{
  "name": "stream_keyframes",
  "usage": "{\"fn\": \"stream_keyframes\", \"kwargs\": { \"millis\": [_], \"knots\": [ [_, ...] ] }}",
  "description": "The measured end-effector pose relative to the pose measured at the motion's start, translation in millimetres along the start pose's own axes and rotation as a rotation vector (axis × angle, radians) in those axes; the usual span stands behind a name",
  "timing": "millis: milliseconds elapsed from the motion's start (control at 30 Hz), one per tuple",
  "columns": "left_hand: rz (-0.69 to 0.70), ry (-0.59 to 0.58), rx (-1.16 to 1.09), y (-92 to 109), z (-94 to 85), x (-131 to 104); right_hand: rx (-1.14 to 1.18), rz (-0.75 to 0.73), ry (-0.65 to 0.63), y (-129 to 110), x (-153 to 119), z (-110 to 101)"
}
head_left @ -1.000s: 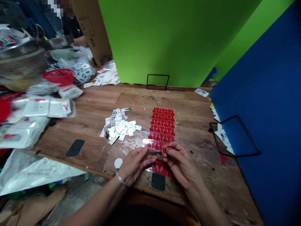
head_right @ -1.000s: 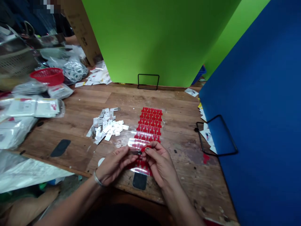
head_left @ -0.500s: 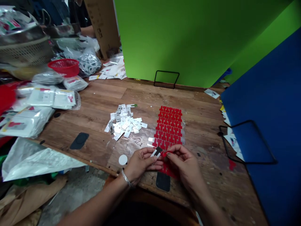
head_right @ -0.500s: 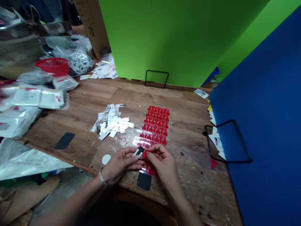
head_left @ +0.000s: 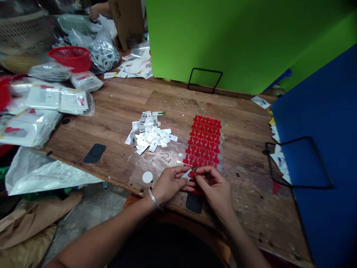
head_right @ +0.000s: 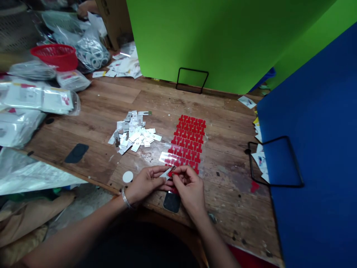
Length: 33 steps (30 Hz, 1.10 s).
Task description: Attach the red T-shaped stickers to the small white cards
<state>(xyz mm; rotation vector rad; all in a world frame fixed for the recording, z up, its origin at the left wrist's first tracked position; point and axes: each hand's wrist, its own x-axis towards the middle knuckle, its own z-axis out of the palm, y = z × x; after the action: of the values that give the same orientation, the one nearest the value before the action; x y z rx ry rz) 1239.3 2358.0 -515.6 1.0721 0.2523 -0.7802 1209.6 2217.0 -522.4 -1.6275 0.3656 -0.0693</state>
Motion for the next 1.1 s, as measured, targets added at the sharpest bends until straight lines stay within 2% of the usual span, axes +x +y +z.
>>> {"fn": "stream_keyframes", "kwargs": {
  "millis": [733,1100],
  "knots": [
    [-0.038,0.037,-0.009,1.9,4.2,2.0,0.023,0.013,-0.005,4.5,-3.4,2.4],
    [-0.022,0.011,-0.008,1.8,3.6,-0.9,-0.022,-0.026,-0.004,8.1,-1.9,3.0]
  ]
}}
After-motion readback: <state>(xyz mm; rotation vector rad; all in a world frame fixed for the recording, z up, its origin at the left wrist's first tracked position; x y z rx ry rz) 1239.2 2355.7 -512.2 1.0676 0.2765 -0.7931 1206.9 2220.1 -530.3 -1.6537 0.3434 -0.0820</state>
